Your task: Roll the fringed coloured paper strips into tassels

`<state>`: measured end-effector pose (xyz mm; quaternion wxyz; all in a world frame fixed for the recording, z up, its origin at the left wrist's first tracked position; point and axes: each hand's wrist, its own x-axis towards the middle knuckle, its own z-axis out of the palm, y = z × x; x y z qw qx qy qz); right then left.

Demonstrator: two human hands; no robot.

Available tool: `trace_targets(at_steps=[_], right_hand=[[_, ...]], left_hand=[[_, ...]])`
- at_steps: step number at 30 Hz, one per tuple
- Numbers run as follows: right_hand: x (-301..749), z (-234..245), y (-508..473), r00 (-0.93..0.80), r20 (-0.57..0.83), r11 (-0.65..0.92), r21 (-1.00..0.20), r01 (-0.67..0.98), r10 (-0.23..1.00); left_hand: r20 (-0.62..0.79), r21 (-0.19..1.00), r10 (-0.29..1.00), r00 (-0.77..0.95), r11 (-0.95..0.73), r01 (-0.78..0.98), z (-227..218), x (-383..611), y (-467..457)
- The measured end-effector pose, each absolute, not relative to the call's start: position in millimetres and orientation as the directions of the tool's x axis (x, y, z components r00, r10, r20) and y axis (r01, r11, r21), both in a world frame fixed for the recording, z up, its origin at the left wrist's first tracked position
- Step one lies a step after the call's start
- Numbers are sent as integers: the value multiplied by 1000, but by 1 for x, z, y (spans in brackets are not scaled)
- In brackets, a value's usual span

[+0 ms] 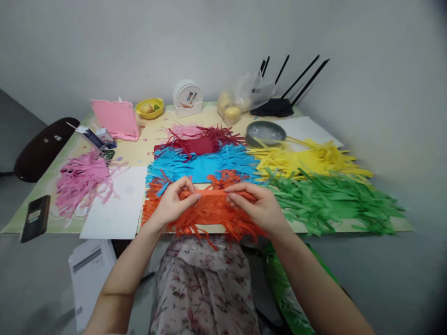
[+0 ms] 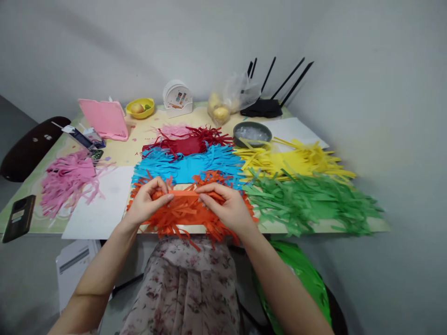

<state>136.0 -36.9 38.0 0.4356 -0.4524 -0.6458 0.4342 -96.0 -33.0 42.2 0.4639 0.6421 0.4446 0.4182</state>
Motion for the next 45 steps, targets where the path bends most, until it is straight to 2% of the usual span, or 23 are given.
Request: trace_targets(at_steps=[4,7,9,12,15,23,28,30,32,34,37,40,42,45], right_hand=[[134,39,-40,-185,245,302,-849,434,952],[132,39,-40,-157,248,292,-861,417,956],[131,38,-40,-168,184,225,-935,273,968],[130,36,-41,-183,98,109,-993,53,978],[129,33,-42,-145,90,91,-996,4,985],[129,26,-38,-144,60,42,-992,-122,988],[129,23,-36,-165,1,-32,-981,-193,986],[130,26,-38,-157,32,9,-989,-148,987],[131,32,-41,-176,127,122,-992,-40,976],[131,39,-44,-234,267,292,-953,79,935],[129,47,-49,-328,458,536,-817,212,826],[129,53,-52,-395,547,661,-704,259,738],[134,56,-51,-479,496,658,-704,268,725],[142,61,-44,-599,244,495,-816,299,763]], left_hand=[[197,844,928,315,-324,427,45,-96,-33],[180,827,930,319,-319,463,44,-96,-34],[155,880,940,305,-272,389,43,-96,-34],[89,984,943,320,-134,121,41,-94,-36],[6,995,935,354,31,-98,40,-93,-37],[-34,957,943,330,126,-262,34,-89,-40],[29,985,957,288,21,-171,33,-89,-42],[66,997,936,346,-50,-55,38,-94,-43],[111,982,902,417,-165,96,47,-101,-44],[161,931,884,438,-284,231,58,-104,-44],[163,860,856,490,-367,355,69,-101,-43],[115,802,795,595,-428,417,68,-96,-41],[174,694,777,605,-532,485,63,-95,-41],[405,343,692,597,-720,603,54,-99,-42]])
